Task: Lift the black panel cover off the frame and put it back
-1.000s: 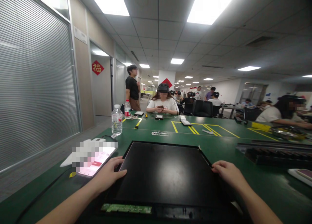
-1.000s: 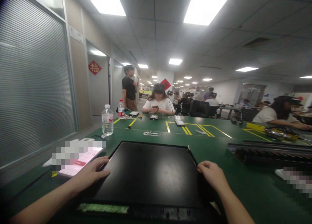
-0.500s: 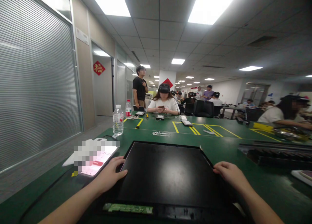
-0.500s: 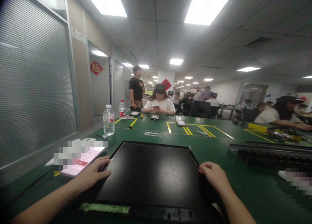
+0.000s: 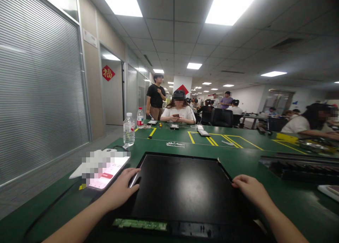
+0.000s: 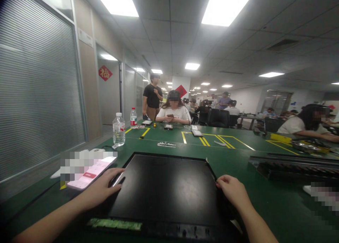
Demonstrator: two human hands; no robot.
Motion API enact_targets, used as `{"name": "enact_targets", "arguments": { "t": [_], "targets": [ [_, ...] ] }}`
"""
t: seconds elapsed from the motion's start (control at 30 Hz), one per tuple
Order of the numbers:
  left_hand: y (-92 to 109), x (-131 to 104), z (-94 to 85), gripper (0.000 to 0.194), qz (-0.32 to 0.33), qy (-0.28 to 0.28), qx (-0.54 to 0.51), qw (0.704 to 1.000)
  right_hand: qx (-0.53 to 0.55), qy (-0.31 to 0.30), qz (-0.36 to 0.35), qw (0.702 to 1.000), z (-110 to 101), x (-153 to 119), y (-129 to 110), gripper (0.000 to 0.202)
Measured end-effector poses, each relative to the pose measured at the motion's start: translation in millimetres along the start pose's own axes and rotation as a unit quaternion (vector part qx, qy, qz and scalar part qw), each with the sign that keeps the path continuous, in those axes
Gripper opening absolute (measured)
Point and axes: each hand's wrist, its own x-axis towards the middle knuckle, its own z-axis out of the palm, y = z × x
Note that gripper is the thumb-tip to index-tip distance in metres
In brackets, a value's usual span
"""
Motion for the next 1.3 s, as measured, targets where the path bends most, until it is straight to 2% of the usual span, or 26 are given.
{"name": "enact_targets", "arguments": {
  "t": [0.13, 0.3, 0.7, 0.97, 1.3],
  "targets": [
    [-5, 1, -2.4, 0.051, 0.008, 0.005, -0.004, 1.000, -0.002, 0.008, -0.005, 1.000, 0, -1, -1, 0.023],
    [-8, 1, -5.2, 0.051, 0.049, -0.012, 0.059, 0.997, -0.014, 0.007, -0.011, 1.000, -1, -2, -2, 0.023],
    [15, -14, -28.2, 0.055, 0.108, -0.159, -0.019, 0.981, -0.026, 0.001, -0.016, 1.000, -1, -3, -3, 0.023],
    [12, -14, -33.3, 0.069, 0.109, -0.215, -0.004, 0.970, -0.033, -0.007, -0.003, 0.999, -1, -3, -4, 0.024],
    [14, -16, -35.3, 0.065, 0.132, -0.240, 0.020, 0.961, -0.027, -0.007, -0.004, 1.000, -1, -3, -3, 0.024]
  ]
}}
